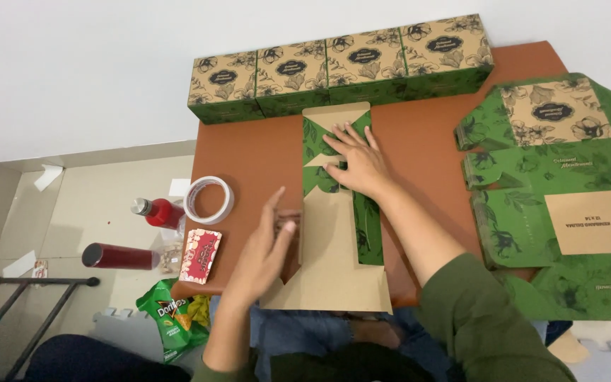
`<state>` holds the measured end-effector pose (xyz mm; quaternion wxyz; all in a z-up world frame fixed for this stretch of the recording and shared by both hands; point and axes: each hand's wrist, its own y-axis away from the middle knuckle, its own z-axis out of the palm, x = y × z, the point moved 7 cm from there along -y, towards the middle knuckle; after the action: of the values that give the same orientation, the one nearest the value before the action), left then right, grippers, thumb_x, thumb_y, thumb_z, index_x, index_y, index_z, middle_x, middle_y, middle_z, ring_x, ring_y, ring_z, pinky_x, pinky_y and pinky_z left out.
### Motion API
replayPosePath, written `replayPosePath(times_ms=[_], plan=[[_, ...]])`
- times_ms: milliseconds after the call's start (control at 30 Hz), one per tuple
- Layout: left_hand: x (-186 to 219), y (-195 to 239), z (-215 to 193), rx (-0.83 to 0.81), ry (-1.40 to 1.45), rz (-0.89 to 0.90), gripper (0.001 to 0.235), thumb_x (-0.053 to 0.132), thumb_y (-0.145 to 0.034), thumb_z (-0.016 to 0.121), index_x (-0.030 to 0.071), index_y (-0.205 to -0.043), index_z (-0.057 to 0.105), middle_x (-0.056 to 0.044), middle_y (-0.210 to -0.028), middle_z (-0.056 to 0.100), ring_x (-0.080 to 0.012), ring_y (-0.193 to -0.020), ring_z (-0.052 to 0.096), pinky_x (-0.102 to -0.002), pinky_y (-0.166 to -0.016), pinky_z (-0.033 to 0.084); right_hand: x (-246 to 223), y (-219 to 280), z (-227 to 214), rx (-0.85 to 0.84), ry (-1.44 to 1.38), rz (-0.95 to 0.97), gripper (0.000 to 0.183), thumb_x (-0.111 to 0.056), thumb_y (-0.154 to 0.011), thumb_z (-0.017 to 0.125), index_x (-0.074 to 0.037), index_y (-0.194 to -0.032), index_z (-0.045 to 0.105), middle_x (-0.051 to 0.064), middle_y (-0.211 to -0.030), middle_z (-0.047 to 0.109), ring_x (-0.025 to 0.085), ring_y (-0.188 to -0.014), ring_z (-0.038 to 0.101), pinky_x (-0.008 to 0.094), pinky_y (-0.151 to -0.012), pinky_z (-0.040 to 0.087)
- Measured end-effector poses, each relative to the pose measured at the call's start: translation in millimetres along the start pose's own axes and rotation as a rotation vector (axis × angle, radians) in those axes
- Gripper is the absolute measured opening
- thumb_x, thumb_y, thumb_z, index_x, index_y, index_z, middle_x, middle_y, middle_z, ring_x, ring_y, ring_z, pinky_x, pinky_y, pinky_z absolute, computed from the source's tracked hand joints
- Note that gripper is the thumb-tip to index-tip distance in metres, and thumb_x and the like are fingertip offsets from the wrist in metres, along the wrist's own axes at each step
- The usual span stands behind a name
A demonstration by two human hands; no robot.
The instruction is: Assembling a custom-printed cardboard box by folding flaps and applying a decorative sticker.
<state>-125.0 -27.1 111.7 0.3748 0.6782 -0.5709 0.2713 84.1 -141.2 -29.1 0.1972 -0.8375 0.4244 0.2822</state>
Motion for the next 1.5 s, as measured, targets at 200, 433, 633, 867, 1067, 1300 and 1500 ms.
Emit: replayPosePath(times_ms=[200,433,633,867,1067,1300,1500], plan=[[-26.5,39.2,79.9,-0.116,-0.436,0.307,0.074,0.034,-0.102,0.044,-0.013,-0.153,0.019,-0.032,-0.162,0.020,-0.0355,-0.153,0.018,-0.046,-0.121,0.013,-0.8,-2.9,3.2,0.052,0.131,-0.038,0.062,-0.041,-0.085,0.061,-0.021,-0.143,0.055,0.000,-0.159,0.039,0.021,-0.152,0.023,0.051,-0.125,0.007],[-51.5,5.9,97.4,-0.099,-0.576,0.324,0.072,0.042,-0.105,0.032,-0.013,-0.152,0.023,-0.029,-0.163,0.018,-0.0340,-0.154,0.013,-0.047,-0.122,0.008,-0.8,-1.9,3.3,0.049,0.153,-0.036,0.062,-0.040,-0.085,0.058,-0.021,-0.143,0.055,-0.001,-0.160,0.038,0.019,-0.152,0.023,0.049,-0.125,0.008],[-70.0,-46.5,91.8,-0.015,-0.665,0.289,0.072,0.042,-0.104,0.034,-0.009,-0.153,0.023,-0.022,-0.165,0.019,-0.0284,-0.155,0.013,-0.044,-0.123,0.009,-1.9,-0.7,2.4,0.074,0.111,-0.064,0.064,-0.039,-0.083,0.062,-0.020,-0.144,0.055,0.002,-0.159,0.040,0.022,-0.152,0.024,0.053,-0.124,0.009],[-55.8,-4.7,100.9,0.077,-0.636,0.346,0.072,0.039,-0.103,0.040,-0.014,-0.150,0.026,-0.031,-0.161,0.023,-0.0360,-0.152,0.020,-0.046,-0.122,0.012,-2.0,-2.2,0.3,0.054,0.137,-0.038,0.063,-0.040,-0.084,0.060,-0.022,-0.144,0.055,0.000,-0.159,0.040,0.022,-0.152,0.024,0.053,-0.124,0.009],[-46.5,54.2,111.9,0.030,-0.625,0.369,0.071,0.036,-0.103,0.044,-0.017,-0.148,0.029,-0.035,-0.158,0.026,-0.0399,-0.151,0.022,-0.049,-0.121,0.014,-2.1,-1.7,1.2,0.045,0.134,-0.032,0.062,-0.040,-0.085,0.059,-0.021,-0.144,0.054,0.000,-0.159,0.039,0.021,-0.152,0.023,0.053,-0.124,0.009],[-42.7,19.9,99.7,0.127,-0.668,0.422,0.066,0.035,-0.105,0.040,-0.017,-0.144,0.038,-0.033,-0.154,0.037,-0.0375,-0.148,0.032,-0.049,-0.122,0.016,-4.7,-0.2,-1.0,0.057,0.121,-0.035,0.061,-0.040,-0.085,0.061,-0.021,-0.143,0.055,0.000,-0.159,0.040,0.021,-0.152,0.024,0.053,-0.124,0.007],[-55.9,-35.5,92.9,0.160,-0.772,0.333,0.050,0.022,-0.102,0.049,0.000,-0.147,0.047,-0.021,-0.151,0.049,-0.0274,-0.143,0.043,-0.049,-0.123,0.016,0.8,1.3,0.8,-0.014,0.081,-0.016,0.064,-0.044,-0.089,0.063,-0.029,-0.150,0.050,0.004,-0.162,0.038,0.027,-0.154,0.025,0.056,-0.125,0.005]])
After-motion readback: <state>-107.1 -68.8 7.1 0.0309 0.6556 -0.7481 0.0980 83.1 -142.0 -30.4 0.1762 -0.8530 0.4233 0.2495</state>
